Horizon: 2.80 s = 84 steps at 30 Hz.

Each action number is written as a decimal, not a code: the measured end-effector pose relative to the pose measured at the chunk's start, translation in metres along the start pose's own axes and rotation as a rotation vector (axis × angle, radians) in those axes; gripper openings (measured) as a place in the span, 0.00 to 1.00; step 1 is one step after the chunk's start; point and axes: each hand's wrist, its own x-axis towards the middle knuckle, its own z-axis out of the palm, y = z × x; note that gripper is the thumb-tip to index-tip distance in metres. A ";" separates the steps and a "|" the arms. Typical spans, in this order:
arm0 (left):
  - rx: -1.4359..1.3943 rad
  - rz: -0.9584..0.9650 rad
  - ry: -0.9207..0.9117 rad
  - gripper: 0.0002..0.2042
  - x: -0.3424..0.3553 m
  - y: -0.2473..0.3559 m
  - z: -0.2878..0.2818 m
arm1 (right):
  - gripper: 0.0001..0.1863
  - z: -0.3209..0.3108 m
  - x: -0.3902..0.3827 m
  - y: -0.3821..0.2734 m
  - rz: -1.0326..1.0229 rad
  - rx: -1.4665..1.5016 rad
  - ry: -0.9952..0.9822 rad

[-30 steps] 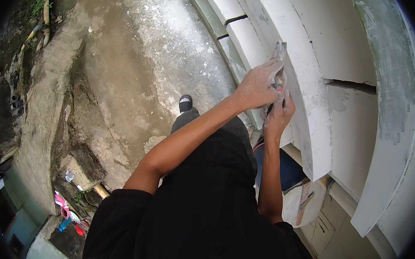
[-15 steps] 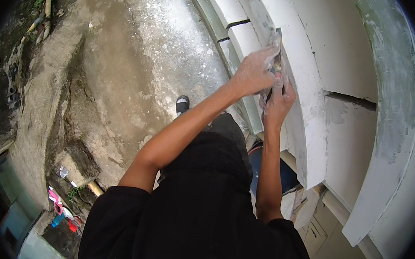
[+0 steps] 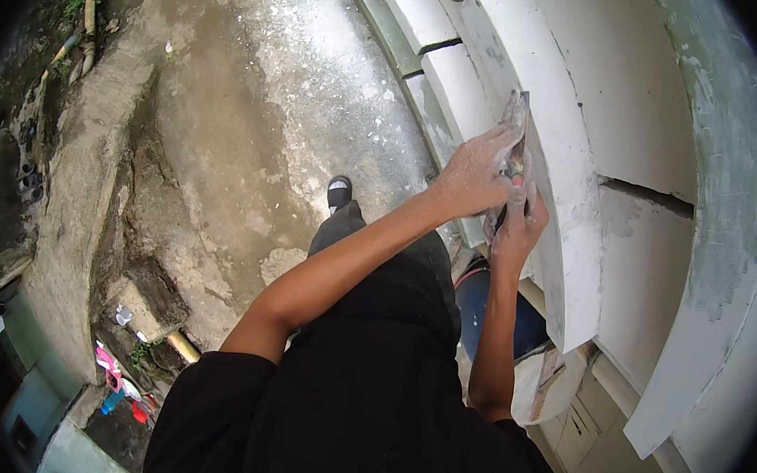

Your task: Repairing or smoothing a textured wall surface using a putty knife and hands.

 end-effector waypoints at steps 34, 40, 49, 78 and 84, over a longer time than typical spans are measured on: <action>0.096 0.172 0.242 0.20 0.039 -0.017 -0.017 | 0.17 0.025 0.040 -0.012 0.111 0.096 -0.030; 0.044 0.122 0.222 0.24 0.037 -0.017 -0.021 | 0.16 0.030 0.032 -0.009 0.015 -0.035 -0.055; 0.013 0.002 0.115 0.29 0.040 -0.008 -0.034 | 0.15 0.039 0.041 -0.008 0.091 0.043 -0.056; 0.031 0.000 0.198 0.24 0.085 -0.029 -0.065 | 0.17 0.076 0.082 -0.014 0.241 -0.057 -0.147; 0.092 0.118 0.276 0.23 0.066 -0.022 -0.050 | 0.18 0.074 0.067 -0.007 -0.033 0.013 -0.057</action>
